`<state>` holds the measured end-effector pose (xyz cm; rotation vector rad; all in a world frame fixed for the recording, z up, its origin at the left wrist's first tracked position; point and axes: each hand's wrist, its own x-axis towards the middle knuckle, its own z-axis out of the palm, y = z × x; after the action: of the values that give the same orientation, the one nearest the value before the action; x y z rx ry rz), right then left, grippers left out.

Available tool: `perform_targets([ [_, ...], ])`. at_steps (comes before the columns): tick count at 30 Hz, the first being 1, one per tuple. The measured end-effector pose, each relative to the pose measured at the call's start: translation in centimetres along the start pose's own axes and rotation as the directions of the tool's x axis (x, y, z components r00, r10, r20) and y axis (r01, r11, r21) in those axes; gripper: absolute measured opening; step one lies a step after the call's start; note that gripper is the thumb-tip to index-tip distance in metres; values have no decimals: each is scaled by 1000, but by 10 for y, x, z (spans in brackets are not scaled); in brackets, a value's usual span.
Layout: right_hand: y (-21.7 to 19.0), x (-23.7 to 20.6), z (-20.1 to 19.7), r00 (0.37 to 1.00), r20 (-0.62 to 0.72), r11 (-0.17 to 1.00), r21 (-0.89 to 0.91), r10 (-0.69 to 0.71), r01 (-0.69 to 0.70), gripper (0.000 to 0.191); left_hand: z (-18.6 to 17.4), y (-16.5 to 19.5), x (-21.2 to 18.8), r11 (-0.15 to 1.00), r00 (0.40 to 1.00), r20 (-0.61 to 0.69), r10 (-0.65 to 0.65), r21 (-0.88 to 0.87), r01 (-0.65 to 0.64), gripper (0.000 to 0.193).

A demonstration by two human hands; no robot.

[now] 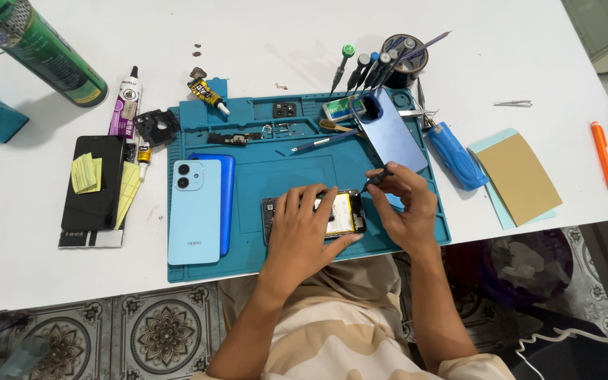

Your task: The person uses a screwdriver to remove screws from a disassembled smartphone on a blue work mat. They then pick up a blue phone back cover, place it on the mat, and handle a light blue phone back cover before returning to the disassembled phone.

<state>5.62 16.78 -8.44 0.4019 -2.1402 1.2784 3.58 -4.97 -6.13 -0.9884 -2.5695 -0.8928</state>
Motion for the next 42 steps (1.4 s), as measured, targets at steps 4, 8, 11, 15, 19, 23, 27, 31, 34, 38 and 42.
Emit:
perform_targets([
  [4,-4,2,1,1000,0,1000,1,3,-3,58,0,0,-2,1000,1000,4,3,-2,-3,79],
  [8,-14,6,2,998,1,996,-74,-56,56,57,-2,1,-3,1000,1000,1,8,0,-8,79],
  [11,-21,10,8,994,-31,981,-165,-106,99,58,-6,4,-4,1000,1000,-5,14,5,-14,79],
  [15,-26,10,13,986,-69,967,-217,-150,132,61,-9,9,-4,1000,1000,-5,6,-16,-6,78],
  [19,-26,9,13,975,-120,944,-297,-189,146,65,-11,15,-6,1000,1000,-5,7,-15,-7,77],
  [23,-26,7,10,967,-94,927,-319,-238,198,65,-11,19,-6,1000,1000,-6,5,-11,-5,77],
  [27,-28,5,2,980,4,980,15,-199,199,57,-11,21,-5,1000,1000,13,-2,-26,3,79],
  [31,-26,3,-1,987,-117,991,-85,-111,101,57,-10,23,-5,1000,1000,0,8,-23,-8,78],
  [34,-25,3,-2,986,-132,986,-140,-106,87,57,-9,26,-5,1000,1000,3,4,-22,-4,78],
  [38,-28,4,-7,989,-30,989,-24,-145,144,55,-11,28,-4,999,999,49,-12,-29,13,81],
  [42,-37,8,-9,991,-68,991,-67,-118,113,52,-10,36,0,988,999,39,7,-152,-1,87],
])
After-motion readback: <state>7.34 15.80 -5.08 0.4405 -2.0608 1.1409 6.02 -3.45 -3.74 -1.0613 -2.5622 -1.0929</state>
